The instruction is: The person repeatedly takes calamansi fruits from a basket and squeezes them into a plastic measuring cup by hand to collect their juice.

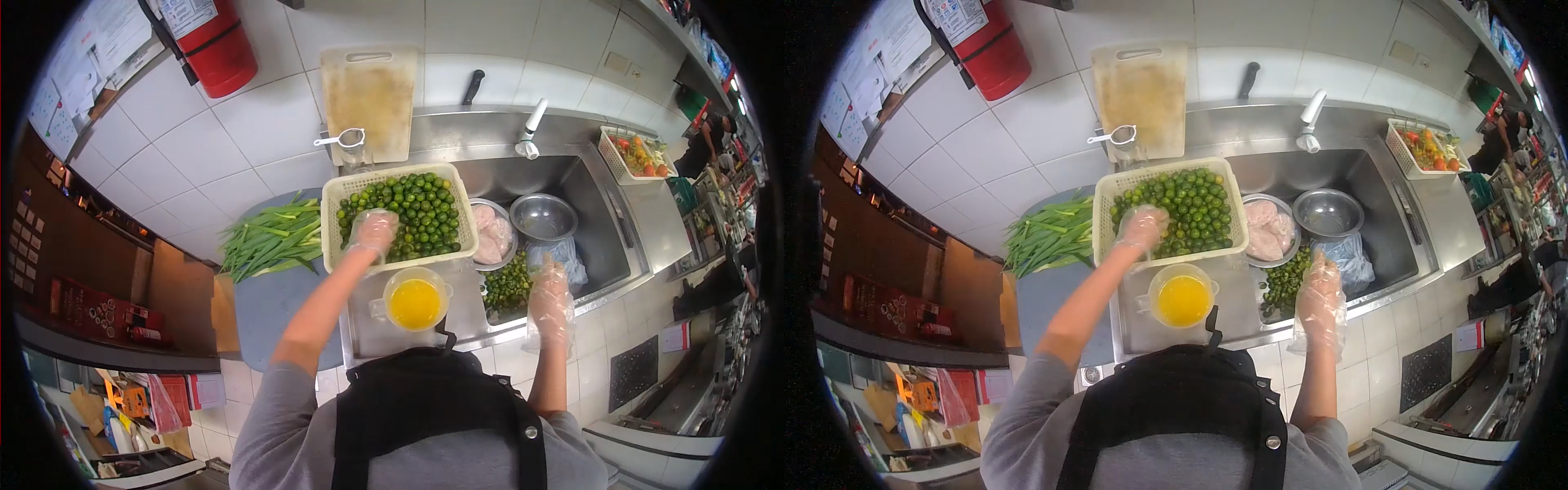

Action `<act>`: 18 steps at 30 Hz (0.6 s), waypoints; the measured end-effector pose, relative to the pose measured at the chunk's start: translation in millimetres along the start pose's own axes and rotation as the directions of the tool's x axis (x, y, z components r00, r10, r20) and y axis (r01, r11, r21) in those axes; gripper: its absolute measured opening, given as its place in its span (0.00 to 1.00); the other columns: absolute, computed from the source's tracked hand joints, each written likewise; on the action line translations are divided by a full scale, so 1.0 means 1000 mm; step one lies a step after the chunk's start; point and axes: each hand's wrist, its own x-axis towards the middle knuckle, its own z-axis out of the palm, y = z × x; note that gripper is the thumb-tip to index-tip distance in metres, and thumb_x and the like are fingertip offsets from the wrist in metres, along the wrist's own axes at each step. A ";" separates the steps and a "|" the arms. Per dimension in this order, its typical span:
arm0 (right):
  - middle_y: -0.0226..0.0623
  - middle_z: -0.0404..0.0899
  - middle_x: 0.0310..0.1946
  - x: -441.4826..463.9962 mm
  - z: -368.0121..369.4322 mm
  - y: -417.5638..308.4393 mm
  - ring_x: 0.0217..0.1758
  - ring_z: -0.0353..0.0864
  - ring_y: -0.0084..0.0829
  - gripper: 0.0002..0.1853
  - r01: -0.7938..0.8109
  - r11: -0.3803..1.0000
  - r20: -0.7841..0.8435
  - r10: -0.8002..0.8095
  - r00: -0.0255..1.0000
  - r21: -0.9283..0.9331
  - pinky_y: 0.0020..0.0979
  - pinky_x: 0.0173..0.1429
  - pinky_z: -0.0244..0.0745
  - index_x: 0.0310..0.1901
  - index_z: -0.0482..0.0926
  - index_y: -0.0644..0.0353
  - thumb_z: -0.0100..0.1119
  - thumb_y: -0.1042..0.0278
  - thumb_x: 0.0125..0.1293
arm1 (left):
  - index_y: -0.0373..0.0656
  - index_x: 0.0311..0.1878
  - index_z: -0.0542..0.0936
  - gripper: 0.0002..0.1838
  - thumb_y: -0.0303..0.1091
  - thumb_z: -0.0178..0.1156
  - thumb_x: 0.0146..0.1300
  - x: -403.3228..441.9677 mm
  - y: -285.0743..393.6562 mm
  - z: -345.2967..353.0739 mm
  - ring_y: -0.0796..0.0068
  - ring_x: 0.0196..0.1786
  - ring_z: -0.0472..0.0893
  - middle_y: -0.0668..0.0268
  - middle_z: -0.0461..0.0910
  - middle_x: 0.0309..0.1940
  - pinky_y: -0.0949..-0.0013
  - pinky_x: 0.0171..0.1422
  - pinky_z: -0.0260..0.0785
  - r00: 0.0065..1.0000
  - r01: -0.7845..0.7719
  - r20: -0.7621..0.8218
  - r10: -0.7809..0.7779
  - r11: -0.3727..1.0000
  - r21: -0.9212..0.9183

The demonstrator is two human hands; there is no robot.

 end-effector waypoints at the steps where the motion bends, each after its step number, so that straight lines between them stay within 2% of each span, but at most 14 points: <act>1: 0.55 0.75 0.55 0.001 -0.003 -0.002 0.55 0.77 0.55 0.19 -0.002 1.000 -0.009 0.001 1.000 -0.002 0.47 0.59 0.73 0.60 0.75 0.57 0.53 0.70 0.68 | 0.43 0.48 0.84 0.15 0.38 0.66 0.59 0.003 -0.007 0.004 0.53 0.52 0.82 0.53 0.84 0.47 0.57 0.57 0.74 0.991 0.121 0.070 -0.118 0.992 -0.046; 2: 0.55 0.75 0.54 0.001 -0.005 -0.005 0.55 0.77 0.54 0.19 0.019 1.000 0.045 -0.019 0.999 0.014 0.47 0.58 0.73 0.60 0.75 0.57 0.54 0.69 0.67 | 0.43 0.47 0.84 0.16 0.37 0.68 0.56 0.007 -0.014 0.009 0.53 0.52 0.82 0.52 0.83 0.46 0.57 0.56 0.75 0.962 0.244 0.145 -0.230 0.966 -0.084; 3: 0.55 0.75 0.54 0.000 -0.010 -0.014 0.55 0.77 0.54 0.20 0.036 0.999 0.101 -0.039 0.994 0.033 0.46 0.58 0.74 0.60 0.74 0.56 0.55 0.69 0.67 | 0.43 0.47 0.84 0.16 0.37 0.68 0.56 0.009 -0.010 0.000 0.53 0.52 0.82 0.52 0.83 0.46 0.57 0.56 0.75 0.964 0.238 0.144 -0.224 0.968 -0.083; 4: 0.56 0.75 0.53 0.010 -0.034 -0.045 0.55 0.77 0.54 0.19 -0.113 0.991 0.285 0.087 0.954 0.075 0.47 0.57 0.74 0.59 0.75 0.58 0.55 0.69 0.66 | 0.43 0.46 0.83 0.14 0.36 0.66 0.57 0.011 -0.003 -0.014 0.52 0.50 0.83 0.52 0.83 0.45 0.56 0.55 0.75 0.951 0.227 0.215 -0.223 0.974 0.004; 5: 0.56 0.75 0.53 0.008 -0.031 -0.051 0.55 0.77 0.54 0.19 -0.119 0.990 0.283 0.093 0.955 0.074 0.47 0.57 0.74 0.59 0.75 0.58 0.55 0.69 0.66 | 0.42 0.46 0.82 0.13 0.35 0.64 0.59 0.011 0.002 -0.023 0.51 0.48 0.83 0.51 0.83 0.44 0.54 0.54 0.76 0.931 0.209 0.285 -0.226 0.974 0.090; 7: 0.52 0.76 0.52 0.005 -0.024 -0.059 0.52 0.79 0.52 0.17 0.068 0.988 0.226 -0.098 0.969 0.136 0.46 0.56 0.75 0.56 0.77 0.57 0.55 0.69 0.66 | 0.41 0.47 0.82 0.17 0.36 0.68 0.55 0.008 -0.009 -0.018 0.51 0.47 0.83 0.49 0.83 0.44 0.55 0.54 0.76 0.954 0.198 0.225 -0.198 0.980 0.020; 10: 0.50 0.77 0.50 0.010 -0.023 -0.083 0.51 0.78 0.52 0.16 0.077 0.958 0.248 -0.149 0.957 0.278 0.44 0.55 0.75 0.54 0.78 0.58 0.57 0.69 0.65 | 0.41 0.46 0.81 0.15 0.34 0.69 0.56 0.003 -0.007 -0.022 0.58 0.45 0.84 0.55 0.84 0.44 0.60 0.52 0.77 0.982 0.108 0.168 -0.092 0.990 -0.093; 11: 0.50 0.78 0.49 0.013 -0.022 -0.091 0.51 0.78 0.53 0.16 0.069 0.925 0.282 -0.184 0.941 0.374 0.44 0.54 0.75 0.54 0.79 0.58 0.57 0.69 0.65 | 0.42 0.45 0.81 0.13 0.30 0.69 0.57 -0.004 0.000 -0.024 0.63 0.45 0.83 0.59 0.84 0.45 0.62 0.53 0.77 0.977 0.208 0.157 -0.144 0.810 -0.548; 12: 0.47 0.79 0.46 0.017 -0.018 -0.097 0.48 0.80 0.45 0.14 0.121 0.879 0.251 -0.260 0.932 0.462 0.39 0.52 0.75 0.53 0.79 0.61 0.57 0.67 0.68 | 0.42 0.45 0.81 0.12 0.27 0.69 0.57 -0.012 0.012 -0.031 0.69 0.45 0.82 0.64 0.83 0.46 0.64 0.53 0.77 0.965 0.246 0.176 -0.196 0.429 -0.869; 13: 0.47 0.79 0.46 0.020 -0.016 -0.104 0.48 0.80 0.45 0.14 0.115 0.879 0.256 -0.257 0.932 0.463 0.39 0.52 0.75 0.53 0.79 0.61 0.57 0.67 0.68 | 0.42 0.45 0.81 0.12 0.27 0.69 0.57 -0.020 0.029 -0.046 0.69 0.45 0.82 0.64 0.83 0.46 0.64 0.53 0.77 0.963 0.252 0.182 -0.197 0.429 -0.868; 15: 0.45 0.81 0.43 0.022 -0.012 -0.121 0.45 0.82 0.37 0.17 -0.237 0.656 0.522 -0.279 0.806 0.717 0.37 0.51 0.76 0.52 0.77 0.65 0.55 0.60 0.73 | 0.44 0.46 0.81 0.15 0.21 0.69 0.57 -0.036 0.068 -0.085 0.76 0.48 0.79 0.69 0.81 0.48 0.67 0.55 0.74 0.994 0.100 0.072 -0.086 0.395 -0.913; 16: 0.38 0.83 0.38 0.018 -0.002 -0.133 0.41 0.80 0.26 0.18 -0.323 0.530 0.516 -0.268 0.813 0.784 0.29 0.48 0.74 0.50 0.78 0.65 0.55 0.56 0.73 | 0.44 0.46 0.81 0.15 0.21 0.69 0.57 -0.044 0.078 -0.090 0.76 0.48 0.79 0.69 0.81 0.48 0.67 0.55 0.74 0.993 0.103 0.073 -0.092 0.393 -0.914; 17: 0.38 0.83 0.38 0.017 0.001 -0.141 0.41 0.80 0.26 0.18 -0.323 0.531 0.519 -0.273 0.810 0.783 0.29 0.48 0.74 0.50 0.78 0.65 0.55 0.56 0.73 | 0.43 0.47 0.81 0.14 0.21 0.68 0.58 -0.051 0.086 -0.093 0.76 0.49 0.79 0.67 0.81 0.49 0.67 0.57 0.74 0.996 0.079 0.066 -0.054 0.274 -0.959; 18: 0.36 0.83 0.38 0.019 -0.002 -0.151 0.39 0.79 0.25 0.18 -0.479 0.442 0.614 -0.237 0.753 0.758 0.27 0.48 0.74 0.50 0.78 0.64 0.56 0.56 0.73 | 0.42 0.47 0.81 0.14 0.21 0.68 0.59 -0.059 0.092 -0.096 0.75 0.51 0.80 0.65 0.81 0.49 0.68 0.59 0.74 0.998 0.056 0.054 -0.017 0.151 -0.987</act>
